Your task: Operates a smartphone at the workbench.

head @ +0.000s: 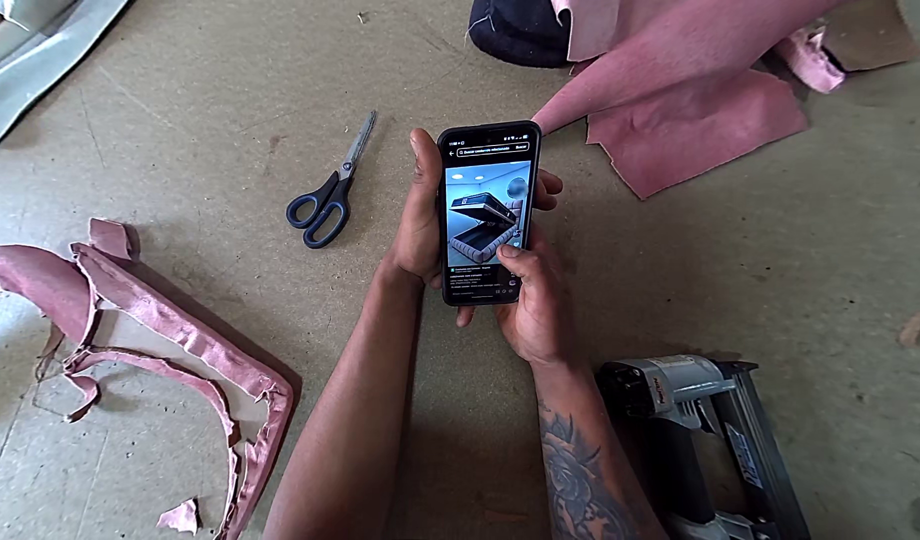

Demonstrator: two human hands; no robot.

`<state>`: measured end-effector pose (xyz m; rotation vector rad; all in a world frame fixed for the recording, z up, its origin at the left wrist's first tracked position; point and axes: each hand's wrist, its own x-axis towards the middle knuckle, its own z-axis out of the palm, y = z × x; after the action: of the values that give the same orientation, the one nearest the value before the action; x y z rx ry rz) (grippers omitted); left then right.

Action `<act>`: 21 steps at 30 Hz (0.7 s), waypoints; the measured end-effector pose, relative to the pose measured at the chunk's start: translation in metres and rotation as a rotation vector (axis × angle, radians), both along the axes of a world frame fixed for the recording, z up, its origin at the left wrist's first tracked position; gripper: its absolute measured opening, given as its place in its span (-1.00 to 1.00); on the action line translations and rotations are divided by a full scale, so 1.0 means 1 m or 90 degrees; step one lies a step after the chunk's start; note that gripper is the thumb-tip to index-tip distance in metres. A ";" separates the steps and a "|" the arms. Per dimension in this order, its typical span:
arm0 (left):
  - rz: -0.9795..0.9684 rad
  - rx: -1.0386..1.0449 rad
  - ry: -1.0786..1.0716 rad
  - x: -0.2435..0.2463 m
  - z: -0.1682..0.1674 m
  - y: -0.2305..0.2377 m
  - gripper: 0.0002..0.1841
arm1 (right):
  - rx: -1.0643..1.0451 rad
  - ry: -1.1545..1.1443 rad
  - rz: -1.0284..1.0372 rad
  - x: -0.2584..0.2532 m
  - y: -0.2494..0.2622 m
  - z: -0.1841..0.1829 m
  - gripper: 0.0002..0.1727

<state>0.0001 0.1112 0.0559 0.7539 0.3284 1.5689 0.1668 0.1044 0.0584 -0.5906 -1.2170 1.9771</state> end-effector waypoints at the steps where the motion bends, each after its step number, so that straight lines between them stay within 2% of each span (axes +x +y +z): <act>1: 0.001 0.002 0.002 0.000 0.000 0.000 -0.05 | 0.001 -0.001 0.002 0.000 0.000 0.000 -0.57; 6: 0.006 -0.002 -0.004 0.001 0.001 0.000 -0.06 | -0.004 -0.010 -0.008 -0.001 -0.001 0.000 -0.58; 12: -0.032 0.030 0.015 0.001 0.004 0.002 0.04 | -0.001 0.001 -0.005 0.000 0.000 -0.002 -0.57; 17: -0.011 0.007 -0.020 0.000 0.000 0.001 -0.07 | -0.024 0.060 0.018 0.001 0.002 -0.006 -0.37; 21: -0.014 0.008 -0.016 -0.001 0.000 0.001 -0.07 | -0.029 0.066 0.014 0.000 0.002 -0.006 -0.34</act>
<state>-0.0009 0.1125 0.0564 0.7450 0.2910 1.5595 0.1668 0.1063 0.0520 -0.4923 -1.1215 2.0325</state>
